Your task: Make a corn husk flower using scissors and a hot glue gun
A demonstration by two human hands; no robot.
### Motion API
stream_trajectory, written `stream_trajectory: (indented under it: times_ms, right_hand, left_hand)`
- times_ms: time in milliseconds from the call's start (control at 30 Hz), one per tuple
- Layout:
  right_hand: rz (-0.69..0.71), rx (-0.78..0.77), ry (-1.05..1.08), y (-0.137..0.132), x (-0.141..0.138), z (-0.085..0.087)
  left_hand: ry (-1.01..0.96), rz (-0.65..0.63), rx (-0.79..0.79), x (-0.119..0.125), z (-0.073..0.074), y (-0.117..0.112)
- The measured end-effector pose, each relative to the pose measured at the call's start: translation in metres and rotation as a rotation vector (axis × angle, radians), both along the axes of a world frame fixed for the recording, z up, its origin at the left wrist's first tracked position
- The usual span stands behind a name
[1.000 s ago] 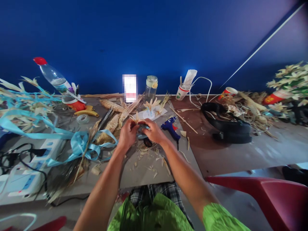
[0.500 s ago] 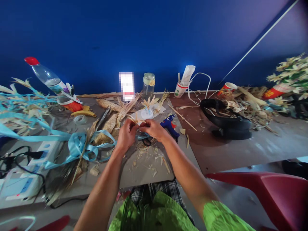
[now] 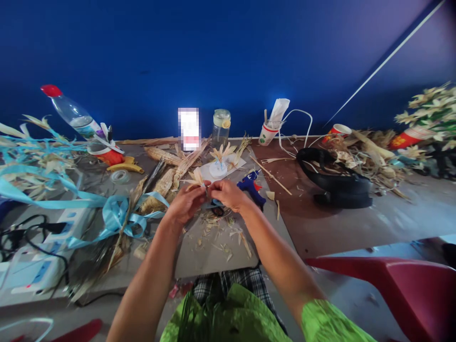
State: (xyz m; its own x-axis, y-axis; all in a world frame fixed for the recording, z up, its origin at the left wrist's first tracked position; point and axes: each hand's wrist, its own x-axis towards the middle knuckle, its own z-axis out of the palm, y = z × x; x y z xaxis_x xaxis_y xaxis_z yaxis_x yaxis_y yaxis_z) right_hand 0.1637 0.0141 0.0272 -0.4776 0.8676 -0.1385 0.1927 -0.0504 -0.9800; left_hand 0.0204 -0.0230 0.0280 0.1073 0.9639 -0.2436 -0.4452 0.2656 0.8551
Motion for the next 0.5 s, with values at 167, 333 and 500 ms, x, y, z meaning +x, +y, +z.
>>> stream_trajectory:
  times_ms: [167,333,500]
  right_hand:
    - [0.016,-0.211,0.114,0.001,0.003,0.005]
    - [-0.026,-0.077,0.024,0.001,0.001,0.0]
    - [-0.005,0.178,-0.19,0.0,-0.001,-0.003]
  left_hand:
    - [0.006,0.015,0.001,-0.002,-0.005,0.0]
    - [0.069,0.086,0.024,0.001,-0.008,0.002]
    - [0.108,0.066,0.022,0.004,-0.011,0.004]
